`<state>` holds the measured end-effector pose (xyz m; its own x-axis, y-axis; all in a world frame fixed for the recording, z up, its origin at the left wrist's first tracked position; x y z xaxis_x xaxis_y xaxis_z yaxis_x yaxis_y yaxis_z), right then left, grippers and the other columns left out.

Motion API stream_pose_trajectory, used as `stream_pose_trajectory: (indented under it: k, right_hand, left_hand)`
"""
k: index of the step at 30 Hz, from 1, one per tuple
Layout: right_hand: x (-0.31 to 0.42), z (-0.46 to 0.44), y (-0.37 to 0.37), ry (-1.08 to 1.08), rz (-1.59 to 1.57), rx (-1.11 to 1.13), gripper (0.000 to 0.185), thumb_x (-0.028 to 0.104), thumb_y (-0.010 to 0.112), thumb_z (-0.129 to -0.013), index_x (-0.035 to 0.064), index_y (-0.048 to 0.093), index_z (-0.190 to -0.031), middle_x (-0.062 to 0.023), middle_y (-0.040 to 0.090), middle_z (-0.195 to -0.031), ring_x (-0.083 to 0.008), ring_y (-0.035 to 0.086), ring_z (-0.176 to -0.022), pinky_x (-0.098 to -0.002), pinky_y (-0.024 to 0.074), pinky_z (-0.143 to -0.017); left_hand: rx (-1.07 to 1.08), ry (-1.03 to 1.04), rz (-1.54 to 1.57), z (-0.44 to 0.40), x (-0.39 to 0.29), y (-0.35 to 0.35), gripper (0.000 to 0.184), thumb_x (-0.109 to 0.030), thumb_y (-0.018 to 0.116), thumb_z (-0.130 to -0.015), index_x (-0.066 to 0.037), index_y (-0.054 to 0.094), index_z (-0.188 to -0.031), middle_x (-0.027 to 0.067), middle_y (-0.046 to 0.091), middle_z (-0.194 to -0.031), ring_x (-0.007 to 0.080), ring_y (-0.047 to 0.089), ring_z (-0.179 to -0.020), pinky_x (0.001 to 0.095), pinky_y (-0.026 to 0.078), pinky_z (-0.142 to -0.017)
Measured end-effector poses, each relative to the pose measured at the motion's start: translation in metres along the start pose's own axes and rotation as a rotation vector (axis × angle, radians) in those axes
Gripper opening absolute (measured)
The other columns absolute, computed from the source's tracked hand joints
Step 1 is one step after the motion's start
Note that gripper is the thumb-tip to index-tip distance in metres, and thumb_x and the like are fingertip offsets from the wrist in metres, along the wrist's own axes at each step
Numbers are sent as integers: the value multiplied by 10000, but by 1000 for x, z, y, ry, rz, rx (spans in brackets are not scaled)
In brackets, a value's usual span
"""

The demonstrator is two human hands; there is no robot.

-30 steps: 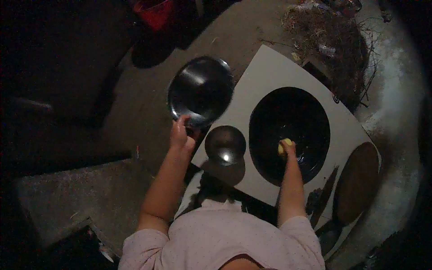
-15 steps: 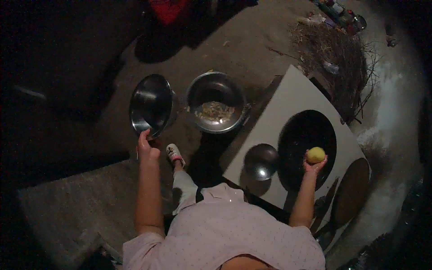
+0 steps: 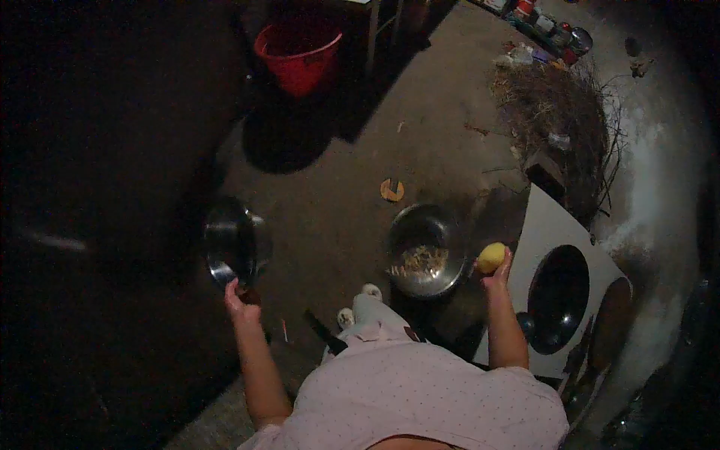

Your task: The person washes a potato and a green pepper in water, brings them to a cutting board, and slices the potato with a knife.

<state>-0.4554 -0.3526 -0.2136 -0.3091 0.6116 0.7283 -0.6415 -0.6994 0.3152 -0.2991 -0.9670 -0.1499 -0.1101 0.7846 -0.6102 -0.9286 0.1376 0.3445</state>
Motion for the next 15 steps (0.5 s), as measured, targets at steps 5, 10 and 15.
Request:
stream_pose_trajectory:
  k: [5, 10, 15]
  right_hand:
    - [-113, -111, -71, 268, -287, -131, 606, 624, 549, -659, 172, 474, -1056, -116, 519, -947, -320, 522, -745, -420, 461, -533]
    - [-207, -241, -65, 393, -128, -175, 595, 614, 560, -650, 187, 488, -1058, -93, 505, -992, -314, 488, -812, -406, 454, -605]
    - [-195, -244, 66, 319, 30, 306, 578, 596, 555, -695, 161, 502, -1071, -90, 547, -973, -300, 573, -784, -437, 492, -610]
  left_hand:
    - [5, 215, -4, -43, 77, -49, 210, -219, 611, -715, -76, 574, -865, 70, 567, -897, 244, 521, -827, 388, 450, -729]
    - [72, 100, 19, -137, 125, -79, 241, -232, 588, -718, -64, 573, -891, 77, 554, -950, 253, 507, -902, 404, 433, -803]
    - [2, 187, 9, -179, 134, -40, 203, -226, 596, -718, -74, 569, -848, 56, 559, -927, 240, 514, -879, 392, 436, -791]
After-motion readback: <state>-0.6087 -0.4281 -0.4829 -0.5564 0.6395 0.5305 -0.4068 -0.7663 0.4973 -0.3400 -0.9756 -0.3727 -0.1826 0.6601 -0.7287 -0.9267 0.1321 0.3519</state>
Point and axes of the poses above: each hand's wrist, its own z-axis away from the middle knuckle, its own y-axis out of the palm, x = y × z, the point moved 5 cm from there along -z, towards the middle knuckle
